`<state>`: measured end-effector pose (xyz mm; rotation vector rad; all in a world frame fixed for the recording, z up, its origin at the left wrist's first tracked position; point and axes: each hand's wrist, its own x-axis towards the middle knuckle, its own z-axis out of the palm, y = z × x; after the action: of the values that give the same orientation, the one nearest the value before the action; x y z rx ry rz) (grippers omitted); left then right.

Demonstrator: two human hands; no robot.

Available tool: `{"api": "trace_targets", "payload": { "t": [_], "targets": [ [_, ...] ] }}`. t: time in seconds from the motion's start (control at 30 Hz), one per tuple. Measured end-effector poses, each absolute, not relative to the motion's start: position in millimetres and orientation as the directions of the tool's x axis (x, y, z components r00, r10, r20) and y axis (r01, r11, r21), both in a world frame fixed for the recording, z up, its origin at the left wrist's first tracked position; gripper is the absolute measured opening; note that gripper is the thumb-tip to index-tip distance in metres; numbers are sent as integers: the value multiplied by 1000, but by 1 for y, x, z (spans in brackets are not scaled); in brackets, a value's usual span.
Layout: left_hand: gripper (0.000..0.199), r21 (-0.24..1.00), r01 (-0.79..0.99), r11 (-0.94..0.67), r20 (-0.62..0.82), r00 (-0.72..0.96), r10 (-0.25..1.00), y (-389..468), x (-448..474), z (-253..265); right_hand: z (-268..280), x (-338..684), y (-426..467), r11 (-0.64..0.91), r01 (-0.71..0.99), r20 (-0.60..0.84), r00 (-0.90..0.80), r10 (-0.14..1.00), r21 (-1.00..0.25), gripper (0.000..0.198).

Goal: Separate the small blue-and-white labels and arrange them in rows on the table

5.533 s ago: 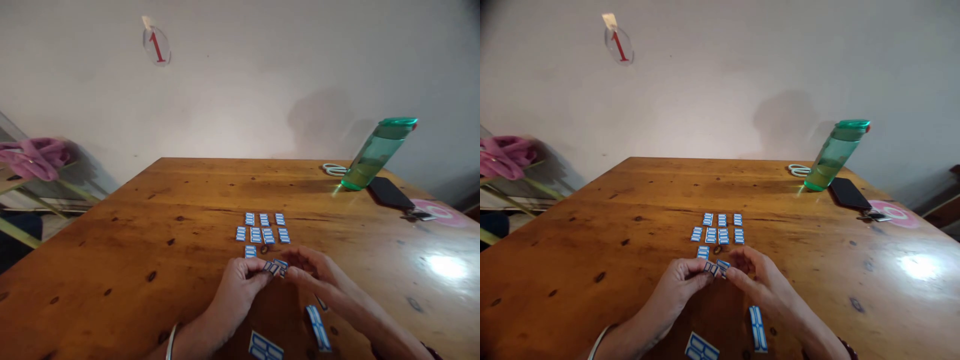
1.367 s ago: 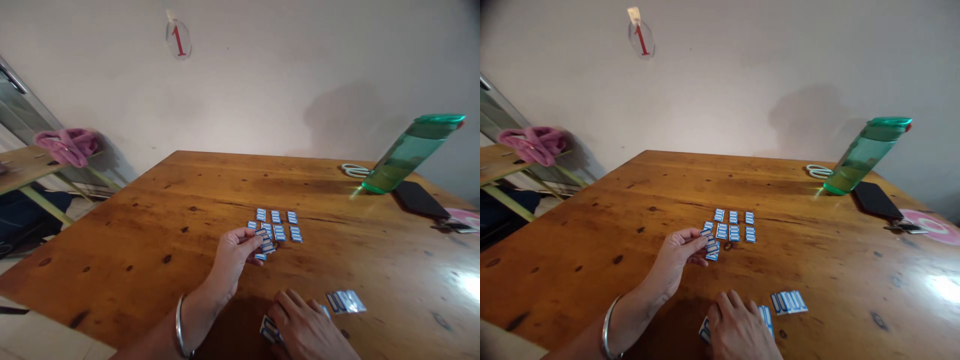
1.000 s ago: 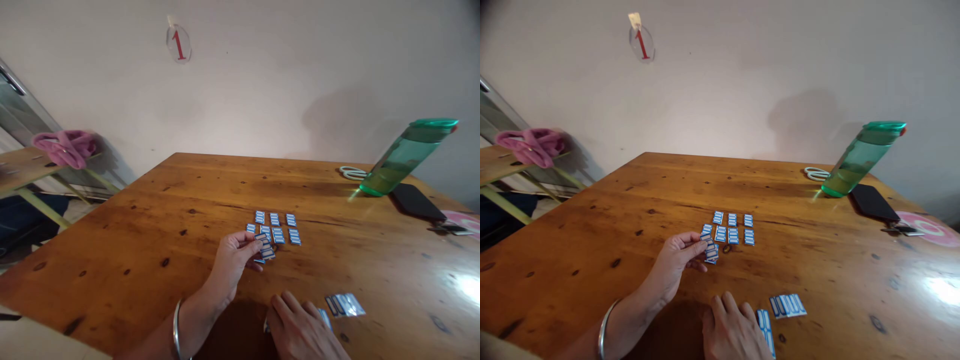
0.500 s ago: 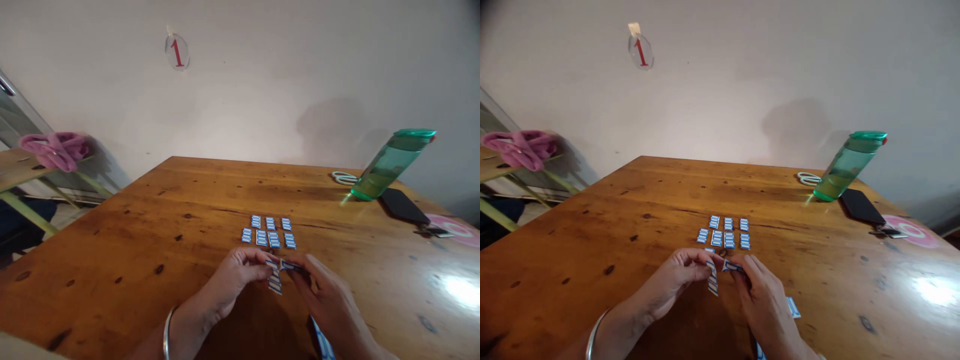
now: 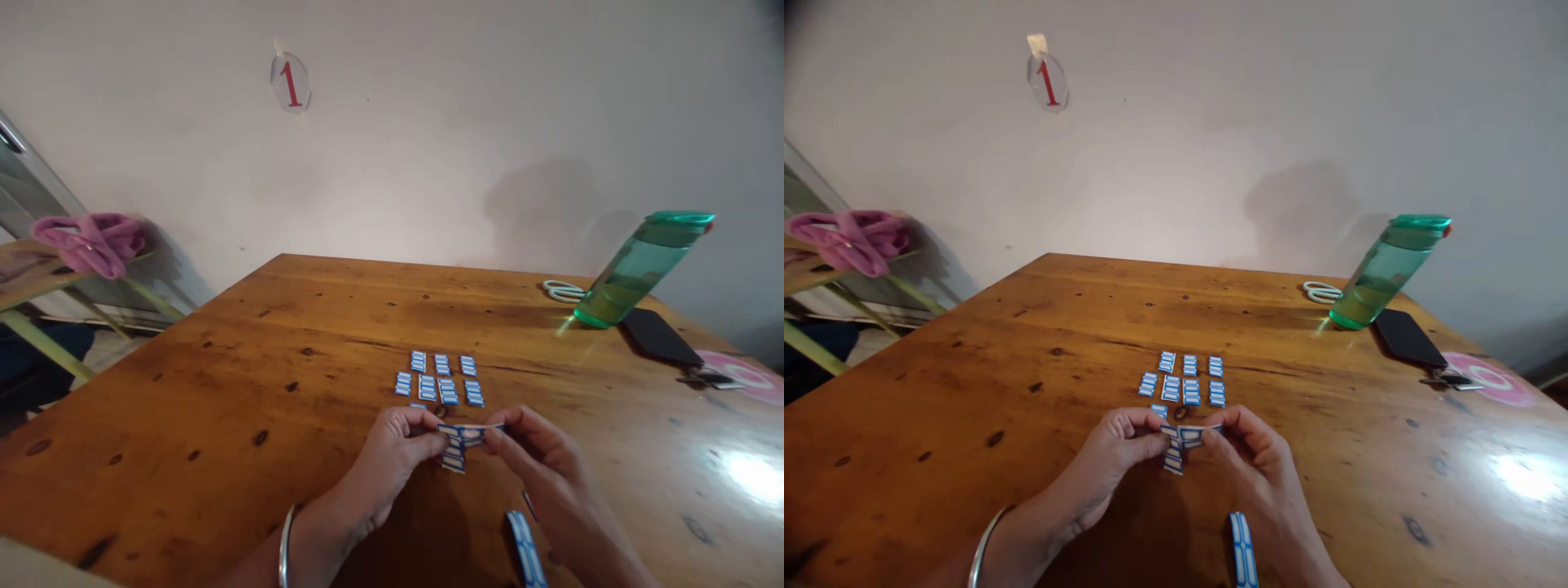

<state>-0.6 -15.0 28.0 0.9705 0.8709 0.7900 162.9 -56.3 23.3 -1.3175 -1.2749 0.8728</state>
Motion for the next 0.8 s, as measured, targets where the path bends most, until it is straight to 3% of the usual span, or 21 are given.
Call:
{"api": "trace_targets", "payload": {
  "t": [0.1,0.23,0.43,0.8],
  "targets": [
    [29,916,-137,377,-286,434,854,-13,1,24,30,166,-61,175,262,224,170,960,-949,13],
    [36,929,-103,354,-276,444,852,-11,4,16,37,157,-64,194,425,191,-48,980,-884,16],
    [21,958,-83,273,-210,441,873,-15,8,18,24,145,-61,144,621,215,40,976,-770,17],
    [20,957,-61,285,-223,474,852,-15,8,17,24,154,-59,111,698,245,95,965,-707,23]
  ]
}}
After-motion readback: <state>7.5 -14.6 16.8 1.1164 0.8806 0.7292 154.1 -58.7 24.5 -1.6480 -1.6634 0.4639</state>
